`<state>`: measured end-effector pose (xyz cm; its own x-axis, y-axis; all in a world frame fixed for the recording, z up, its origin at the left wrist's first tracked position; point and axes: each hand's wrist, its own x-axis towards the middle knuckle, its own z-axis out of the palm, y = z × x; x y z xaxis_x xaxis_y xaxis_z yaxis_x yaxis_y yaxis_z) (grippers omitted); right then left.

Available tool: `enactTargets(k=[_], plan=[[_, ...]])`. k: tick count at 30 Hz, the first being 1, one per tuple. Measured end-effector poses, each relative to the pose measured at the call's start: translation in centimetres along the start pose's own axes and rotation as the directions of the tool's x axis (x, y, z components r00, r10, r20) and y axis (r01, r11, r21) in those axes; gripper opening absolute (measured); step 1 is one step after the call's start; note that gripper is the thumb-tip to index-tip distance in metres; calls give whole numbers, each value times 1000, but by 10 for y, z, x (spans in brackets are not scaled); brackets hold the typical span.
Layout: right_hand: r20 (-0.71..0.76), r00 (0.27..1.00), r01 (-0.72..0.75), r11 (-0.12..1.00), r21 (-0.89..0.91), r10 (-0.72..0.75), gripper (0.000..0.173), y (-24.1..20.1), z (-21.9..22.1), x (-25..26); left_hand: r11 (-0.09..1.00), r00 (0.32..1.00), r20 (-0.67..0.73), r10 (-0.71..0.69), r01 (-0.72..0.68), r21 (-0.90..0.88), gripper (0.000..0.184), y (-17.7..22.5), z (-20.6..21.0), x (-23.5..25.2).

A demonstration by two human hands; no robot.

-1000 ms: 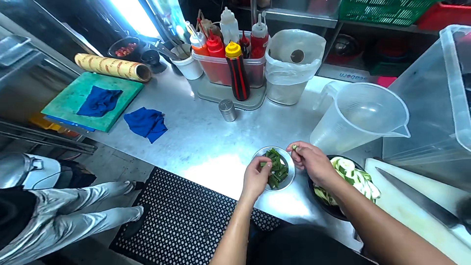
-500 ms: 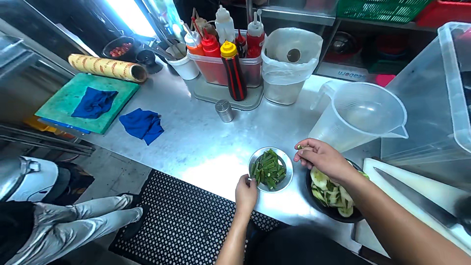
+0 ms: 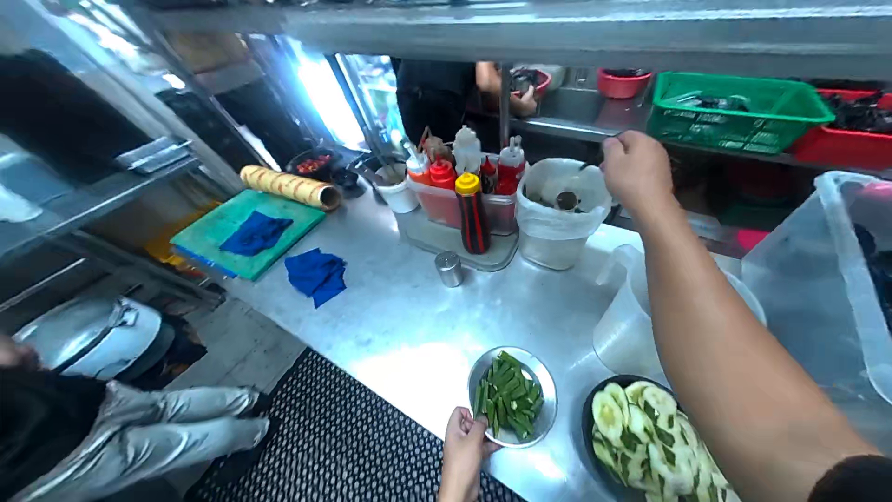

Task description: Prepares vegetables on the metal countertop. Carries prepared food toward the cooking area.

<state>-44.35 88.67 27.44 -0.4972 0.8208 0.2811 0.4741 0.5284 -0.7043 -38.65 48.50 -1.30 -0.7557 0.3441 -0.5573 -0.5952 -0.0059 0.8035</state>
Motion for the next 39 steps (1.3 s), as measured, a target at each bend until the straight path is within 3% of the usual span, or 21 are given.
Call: enactTargets(k=[2,3,4,6,7,8,9,14,17,24,28,32,34,36,39], plan=[[136,987,82,996,44,-87,39,-6,7,-44,996,999,-20,33,-34,-78,14,3,-6,-20],[285,939,176,980,87,-194,34,-7,14,-76,992,998,-29,52,-55,-113,15,5,-9,-31],[473,821,288,947,140,-319,27,-5,23,-109,987,997,-42,72,-77,-139,15,9,-12,-43],[778,403,489,832,263,-483,21,11,48,-172,975,990,-87,108,-123,-184,15,18,-17,-68],[840,209,566,762,314,-501,21,21,60,-198,968,986,-112,121,-142,-209,15,21,-21,-81],[860,71,618,699,360,-506,22,30,68,-218,961,983,-135,128,-157,-229,15,22,-25,-95],[859,-18,649,647,399,-511,24,36,72,-233,954,978,-156,135,-171,-248,15,22,-31,-107],[689,-184,757,346,554,-701,31,31,70,-278,927,957,-229,180,-243,-287,19,12,-59,-168],[687,-330,786,215,580,-647,29,13,62,-307,924,951,-237,198,-262,-280,20,3,-75,-202],[684,-449,771,137,622,-576,17,-19,35,-395,888,936,-270,227,-313,-338,17,-42,-129,-283],[564,-537,719,9,695,-628,5,-32,23,-469,856,917,-302,260,-364,-367,17,-74,-170,-336],[509,-597,654,-8,757,-620,5,-47,11,-537,863,894,-359,266,-387,-324,16,-101,-212,-391],[458,-579,634,-20,773,-675,5,-53,3,-565,847,884,-391,255,-400,-351,16,-117,-226,-420],[432,-512,615,34,788,-742,12,-63,-4,-585,818,868,-428,253,-428,-385,16,-130,-241,-445],[508,-374,471,313,825,-776,20,-75,-12,-612,783,830,-500,247,-475,-402,17,-148,-256,-478]])
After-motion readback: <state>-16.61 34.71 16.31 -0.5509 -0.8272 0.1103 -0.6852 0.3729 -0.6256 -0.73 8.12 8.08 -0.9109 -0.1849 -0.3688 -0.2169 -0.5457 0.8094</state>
